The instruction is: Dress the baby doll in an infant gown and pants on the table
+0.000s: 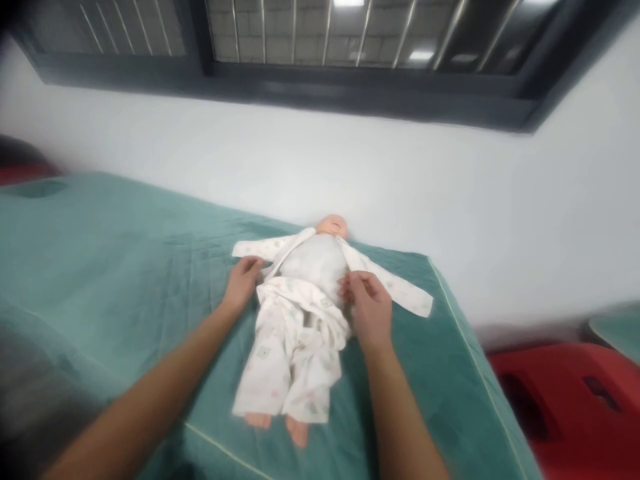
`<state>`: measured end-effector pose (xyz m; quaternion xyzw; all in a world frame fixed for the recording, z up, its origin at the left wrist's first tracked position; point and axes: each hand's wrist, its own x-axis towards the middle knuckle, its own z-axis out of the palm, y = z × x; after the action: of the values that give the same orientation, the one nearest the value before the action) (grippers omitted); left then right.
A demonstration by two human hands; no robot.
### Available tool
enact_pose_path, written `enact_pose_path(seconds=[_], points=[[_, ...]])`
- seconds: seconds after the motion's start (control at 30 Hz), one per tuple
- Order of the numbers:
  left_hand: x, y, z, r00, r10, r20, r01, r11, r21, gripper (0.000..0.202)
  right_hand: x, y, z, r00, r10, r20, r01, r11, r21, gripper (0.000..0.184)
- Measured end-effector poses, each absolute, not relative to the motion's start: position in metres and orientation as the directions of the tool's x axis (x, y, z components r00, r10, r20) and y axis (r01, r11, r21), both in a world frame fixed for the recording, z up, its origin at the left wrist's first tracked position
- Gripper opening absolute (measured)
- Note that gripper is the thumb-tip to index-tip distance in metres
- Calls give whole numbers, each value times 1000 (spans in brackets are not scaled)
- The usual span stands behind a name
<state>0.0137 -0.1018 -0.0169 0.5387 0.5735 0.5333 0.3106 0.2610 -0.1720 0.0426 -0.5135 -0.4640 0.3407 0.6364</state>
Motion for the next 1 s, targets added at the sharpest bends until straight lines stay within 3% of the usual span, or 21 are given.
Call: enact_pose_path(seconds=[0.1,0.2,0.3,0.43,0.6,0.83,1.0], points=[[16,-75,-21,-173,963,208,394,-126,910,29,266,-171,43,553,749,364,176,322,-930,23],[19,-58,-20,-114,970,213,450,-140,882,23,277,-165,39,635,633,444,357,269,-894,25],[19,-51,-17,-50,980,194,459,-150,876,16,292,-153,26,577,717,390,452,117,-884,38],[12,-52,-15,-24,984,177,379,-155,912,20,310,-138,8,557,792,251,445,-30,-895,49],[1,-58,-9,-123,980,156,234,-124,964,38,318,-133,-1,553,812,185,378,-47,-925,47],[0,-70,5,82,996,34,68,-40,997,42,319,-136,0,556,818,147,384,-96,-918,48],[-7,-69,-1,-211,976,52,-20,-58,998,37,332,-147,20,637,705,314,600,-197,-775,37]])
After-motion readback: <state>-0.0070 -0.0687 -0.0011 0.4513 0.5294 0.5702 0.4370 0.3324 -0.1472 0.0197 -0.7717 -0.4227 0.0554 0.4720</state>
